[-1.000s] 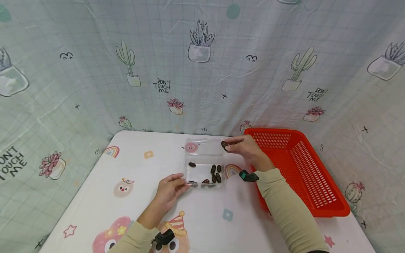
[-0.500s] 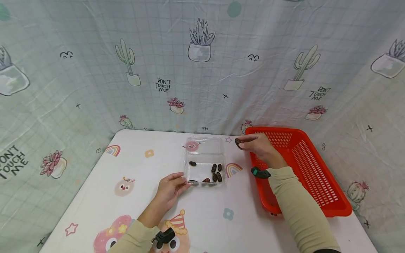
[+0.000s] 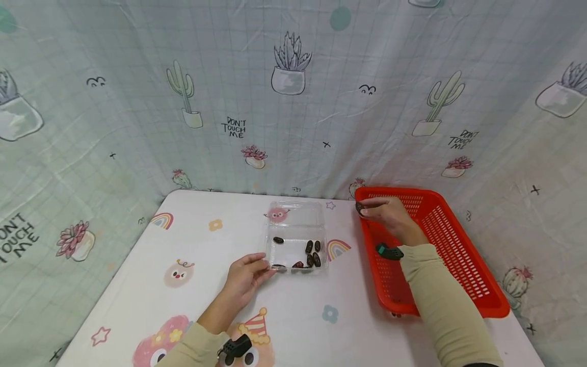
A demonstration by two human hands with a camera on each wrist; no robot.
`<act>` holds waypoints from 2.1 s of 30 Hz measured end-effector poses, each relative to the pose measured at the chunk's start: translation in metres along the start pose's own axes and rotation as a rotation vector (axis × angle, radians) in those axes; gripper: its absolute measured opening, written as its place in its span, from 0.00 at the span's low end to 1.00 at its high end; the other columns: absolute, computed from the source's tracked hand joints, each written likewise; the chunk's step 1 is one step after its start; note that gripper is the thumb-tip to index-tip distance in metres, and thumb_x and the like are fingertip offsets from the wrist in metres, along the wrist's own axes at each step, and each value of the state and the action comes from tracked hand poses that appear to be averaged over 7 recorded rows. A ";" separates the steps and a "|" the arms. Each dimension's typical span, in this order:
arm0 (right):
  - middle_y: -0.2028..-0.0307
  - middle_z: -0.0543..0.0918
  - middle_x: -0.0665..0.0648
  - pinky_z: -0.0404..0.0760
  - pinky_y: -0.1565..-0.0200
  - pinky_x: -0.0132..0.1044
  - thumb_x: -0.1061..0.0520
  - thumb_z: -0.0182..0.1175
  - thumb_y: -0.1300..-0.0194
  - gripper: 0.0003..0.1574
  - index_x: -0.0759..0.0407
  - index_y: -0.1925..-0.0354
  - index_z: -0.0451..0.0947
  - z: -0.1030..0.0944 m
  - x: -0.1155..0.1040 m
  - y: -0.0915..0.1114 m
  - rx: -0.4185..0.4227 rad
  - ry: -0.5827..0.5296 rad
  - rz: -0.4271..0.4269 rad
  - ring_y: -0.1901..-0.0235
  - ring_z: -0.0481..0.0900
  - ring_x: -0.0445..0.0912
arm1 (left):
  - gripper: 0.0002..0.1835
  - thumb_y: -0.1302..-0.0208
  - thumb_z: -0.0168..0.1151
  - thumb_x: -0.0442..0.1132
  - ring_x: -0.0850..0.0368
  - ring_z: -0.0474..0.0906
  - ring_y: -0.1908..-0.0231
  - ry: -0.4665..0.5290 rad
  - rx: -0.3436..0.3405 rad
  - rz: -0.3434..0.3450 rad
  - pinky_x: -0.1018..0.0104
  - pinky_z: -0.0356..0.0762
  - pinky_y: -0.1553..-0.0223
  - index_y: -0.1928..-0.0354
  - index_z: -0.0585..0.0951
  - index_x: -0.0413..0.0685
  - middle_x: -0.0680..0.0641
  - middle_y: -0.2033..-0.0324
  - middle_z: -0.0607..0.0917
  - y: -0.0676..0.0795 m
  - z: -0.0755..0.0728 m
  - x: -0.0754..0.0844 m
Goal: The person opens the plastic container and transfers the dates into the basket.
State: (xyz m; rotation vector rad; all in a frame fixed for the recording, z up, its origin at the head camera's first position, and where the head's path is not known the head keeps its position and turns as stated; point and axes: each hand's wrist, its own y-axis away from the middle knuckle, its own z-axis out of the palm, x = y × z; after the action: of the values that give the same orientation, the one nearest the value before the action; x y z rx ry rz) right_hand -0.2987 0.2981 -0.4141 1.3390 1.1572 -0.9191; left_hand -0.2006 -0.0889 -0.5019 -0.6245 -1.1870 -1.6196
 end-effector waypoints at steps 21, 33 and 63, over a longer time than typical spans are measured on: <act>0.61 0.87 0.37 0.89 0.52 0.24 0.61 0.65 0.28 0.36 0.73 0.29 0.68 -0.027 0.019 -0.003 0.024 0.046 0.036 0.59 0.86 0.34 | 0.18 0.31 0.58 0.21 0.54 0.82 0.64 0.007 0.012 -0.004 0.61 0.94 0.55 0.41 0.72 0.23 0.42 0.65 0.79 0.002 -0.003 -0.002; 0.62 0.86 0.38 0.89 0.48 0.29 0.63 0.66 0.29 0.33 0.73 0.31 0.71 -0.041 0.024 -0.004 0.029 0.030 0.020 0.60 0.84 0.34 | 0.18 0.31 0.58 0.20 0.54 0.82 0.65 0.008 0.011 0.008 0.61 0.94 0.56 0.41 0.72 0.22 0.43 0.67 0.79 0.000 0.001 -0.001; 0.60 0.84 0.35 0.85 0.34 0.41 0.58 0.64 0.27 0.36 0.68 0.27 0.68 -0.058 0.046 -0.013 0.057 0.139 0.153 0.60 0.84 0.30 | 0.19 0.31 0.58 0.21 0.54 0.83 0.67 -0.021 0.017 0.018 0.61 0.94 0.57 0.40 0.71 0.22 0.42 0.67 0.80 0.004 0.000 -0.001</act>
State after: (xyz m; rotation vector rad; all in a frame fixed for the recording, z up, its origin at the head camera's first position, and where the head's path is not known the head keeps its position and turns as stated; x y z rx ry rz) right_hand -0.3062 0.3608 -0.4556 1.5357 1.1229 -0.7633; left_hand -0.1966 -0.0881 -0.5014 -0.6407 -1.2062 -1.5901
